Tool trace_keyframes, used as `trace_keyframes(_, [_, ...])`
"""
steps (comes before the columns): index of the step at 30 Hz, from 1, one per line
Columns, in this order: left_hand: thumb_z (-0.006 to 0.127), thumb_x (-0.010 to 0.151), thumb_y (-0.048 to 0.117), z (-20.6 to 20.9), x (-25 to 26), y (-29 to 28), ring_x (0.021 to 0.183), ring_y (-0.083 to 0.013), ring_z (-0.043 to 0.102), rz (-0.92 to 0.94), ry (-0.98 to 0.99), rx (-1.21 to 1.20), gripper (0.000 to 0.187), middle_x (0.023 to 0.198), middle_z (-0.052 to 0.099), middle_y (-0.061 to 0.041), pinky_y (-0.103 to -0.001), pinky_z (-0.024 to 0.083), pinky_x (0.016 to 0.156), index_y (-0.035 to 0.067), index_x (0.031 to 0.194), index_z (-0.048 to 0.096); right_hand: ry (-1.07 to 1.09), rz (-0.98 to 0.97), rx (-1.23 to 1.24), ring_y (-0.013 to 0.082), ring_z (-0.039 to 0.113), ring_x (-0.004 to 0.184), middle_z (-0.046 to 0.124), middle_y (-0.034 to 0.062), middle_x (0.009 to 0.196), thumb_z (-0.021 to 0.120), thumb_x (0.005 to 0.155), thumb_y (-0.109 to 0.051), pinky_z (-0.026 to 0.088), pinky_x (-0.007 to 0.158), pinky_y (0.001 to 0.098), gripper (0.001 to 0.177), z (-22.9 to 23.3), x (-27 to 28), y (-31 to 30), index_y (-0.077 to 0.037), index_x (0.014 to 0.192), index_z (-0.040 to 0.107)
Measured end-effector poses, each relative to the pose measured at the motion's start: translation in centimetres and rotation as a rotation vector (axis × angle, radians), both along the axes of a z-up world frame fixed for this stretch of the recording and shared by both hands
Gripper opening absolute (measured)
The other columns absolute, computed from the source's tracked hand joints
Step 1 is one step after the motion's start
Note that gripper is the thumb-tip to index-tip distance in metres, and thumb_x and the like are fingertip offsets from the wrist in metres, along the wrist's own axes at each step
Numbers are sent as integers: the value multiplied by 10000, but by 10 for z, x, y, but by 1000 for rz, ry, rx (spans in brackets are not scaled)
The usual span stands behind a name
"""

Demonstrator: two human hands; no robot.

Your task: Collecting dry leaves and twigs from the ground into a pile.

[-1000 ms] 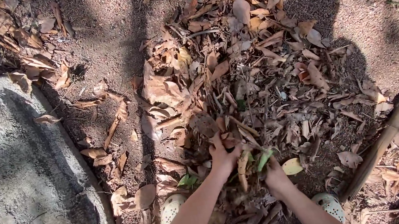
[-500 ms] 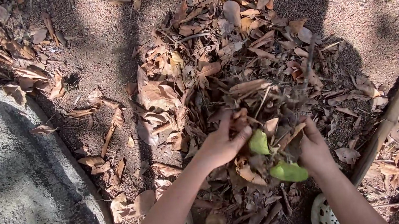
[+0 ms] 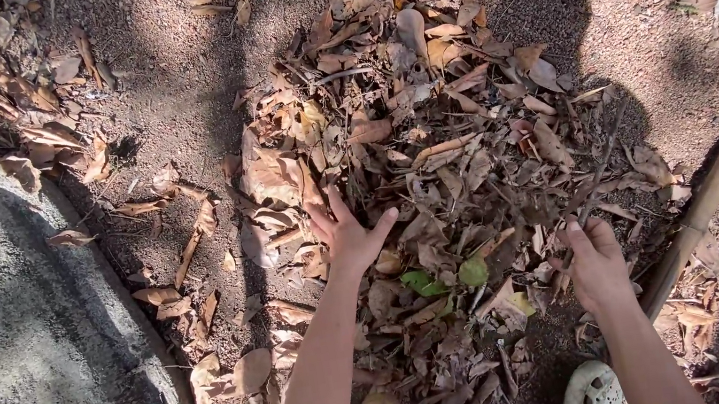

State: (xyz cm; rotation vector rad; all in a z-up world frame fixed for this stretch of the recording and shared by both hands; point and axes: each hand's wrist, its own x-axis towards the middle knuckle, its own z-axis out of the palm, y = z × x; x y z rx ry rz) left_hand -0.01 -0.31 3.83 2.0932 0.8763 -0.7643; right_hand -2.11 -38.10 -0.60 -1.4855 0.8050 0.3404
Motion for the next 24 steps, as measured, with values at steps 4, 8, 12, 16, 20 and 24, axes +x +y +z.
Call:
trace_keyframes(4, [703, 720, 805, -51, -16, 3, 1508, -528, -190, 27, 77, -21, 1358, 1622, -298, -270, -567, 310, 1190, 210, 1634, -106, 37, 13, -31, 141, 552, 1085, 584, -3, 1118, 566, 1056, -270, 539, 825, 458, 146, -11, -4, -15, -169, 1157, 531])
trace_keyframes(8, [617, 809, 831, -73, -30, -14, 1551, -518, -19, -174, -5, -95, 1182, 1644, -9, -315, -610, 217, 1246, 152, 1671, 178, 95, 38, 29, 134, 546, 1059, 566, -20, 1078, 580, 1050, -262, 544, 820, 475, 116, -18, -16, -13, -171, 1112, 546])
trace_keyframes(12, [651, 831, 740, -57, -35, -50, 1586, -443, 31, 46, -94, -244, 1058, 1700, -12, -233, -565, 304, 1209, 120, 1592, 259, 96, 110, 180, 183, 444, 853, 478, 11, 967, 610, 1086, -236, 607, 822, 523, 116, -67, -44, -16, -132, 1119, 571])
trace_keyframes(16, [560, 890, 650, -4, -35, -84, 1516, -531, 171, 22, -2, -280, 816, 1688, 80, -257, -569, 322, 1213, 214, 1568, 434, 171, 176, 293, 170, 646, 948, 654, 15, 1040, 553, 996, -219, 593, 804, 485, 95, -15, -46, 39, -135, 1039, 566])
trace_keyframes(20, [466, 955, 723, 24, -46, -101, 1540, -434, 161, -434, 81, -453, 785, 1678, 111, -210, -583, 278, 1193, 250, 1574, 365, 24, 211, 375, 171, 610, 949, 644, 43, 1075, 556, 1062, -226, 545, 839, 430, 136, -40, -54, 28, -106, 1118, 585])
trace_keyframes(24, [478, 941, 670, 83, -19, -85, 1484, -404, 343, -775, 137, -473, 676, 1641, 215, -205, -543, 369, 1163, 350, 1535, 430, 6, 86, 236, 136, 608, 942, 629, 15, 1062, 538, 1033, -244, 598, 827, 453, 135, -21, -36, 17, -117, 1077, 527])
